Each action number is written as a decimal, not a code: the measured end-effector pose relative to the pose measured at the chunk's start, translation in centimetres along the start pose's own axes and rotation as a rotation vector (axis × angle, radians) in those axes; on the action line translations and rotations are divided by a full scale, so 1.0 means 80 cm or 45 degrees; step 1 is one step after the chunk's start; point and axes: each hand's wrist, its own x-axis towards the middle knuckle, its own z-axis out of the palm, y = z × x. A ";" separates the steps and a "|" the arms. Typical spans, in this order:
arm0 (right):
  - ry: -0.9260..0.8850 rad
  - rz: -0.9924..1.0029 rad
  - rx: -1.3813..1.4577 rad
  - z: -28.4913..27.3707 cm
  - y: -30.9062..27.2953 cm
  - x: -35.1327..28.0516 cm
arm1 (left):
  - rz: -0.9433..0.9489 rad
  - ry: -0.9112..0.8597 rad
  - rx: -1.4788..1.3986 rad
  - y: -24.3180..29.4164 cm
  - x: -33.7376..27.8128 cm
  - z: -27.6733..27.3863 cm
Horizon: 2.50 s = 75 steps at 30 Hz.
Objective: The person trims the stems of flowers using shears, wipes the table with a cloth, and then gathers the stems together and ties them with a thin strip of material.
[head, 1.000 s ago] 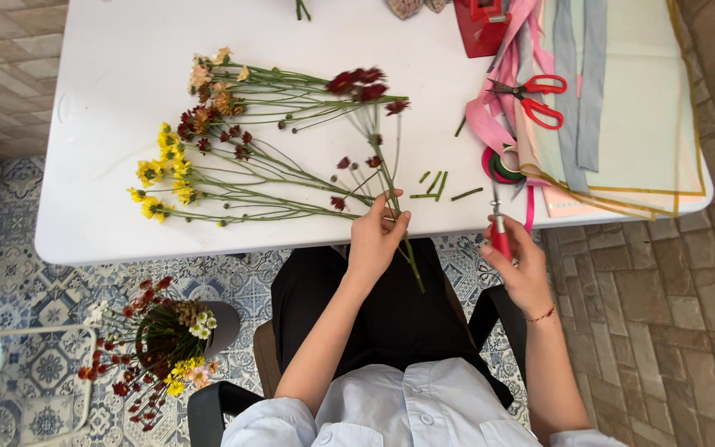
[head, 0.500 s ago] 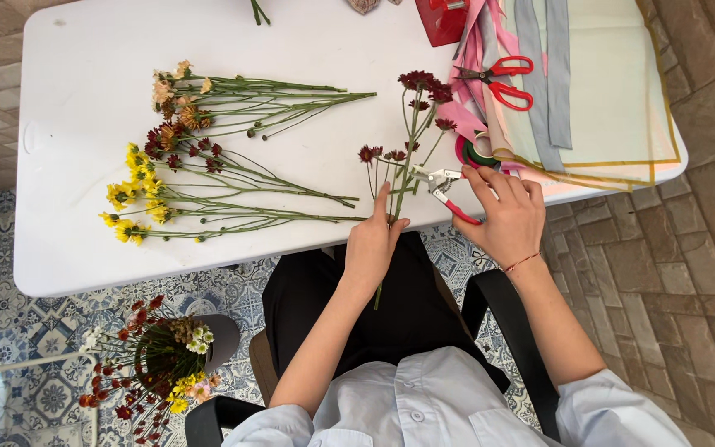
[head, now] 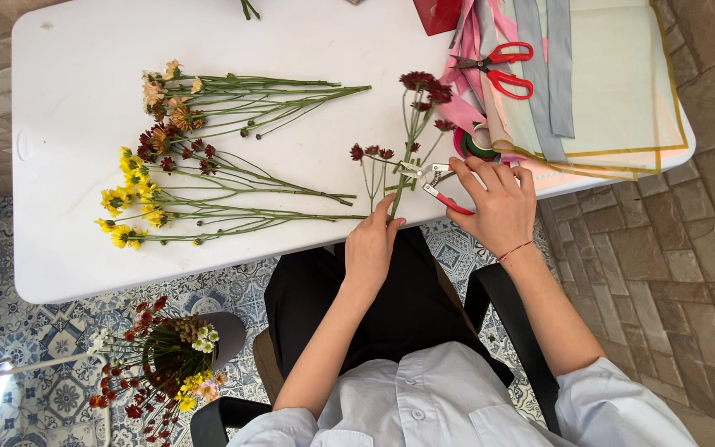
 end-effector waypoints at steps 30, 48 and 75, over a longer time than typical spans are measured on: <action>-0.297 0.518 0.705 -0.024 -0.016 -0.016 | -0.086 0.187 -0.043 -0.034 0.019 -0.013; -0.478 1.156 1.207 -0.029 -0.021 -0.047 | -0.783 1.182 -1.393 -0.198 0.297 -0.061; -0.511 0.990 1.494 0.015 -0.045 -0.064 | -1.204 0.175 -0.021 -0.167 -0.028 -0.128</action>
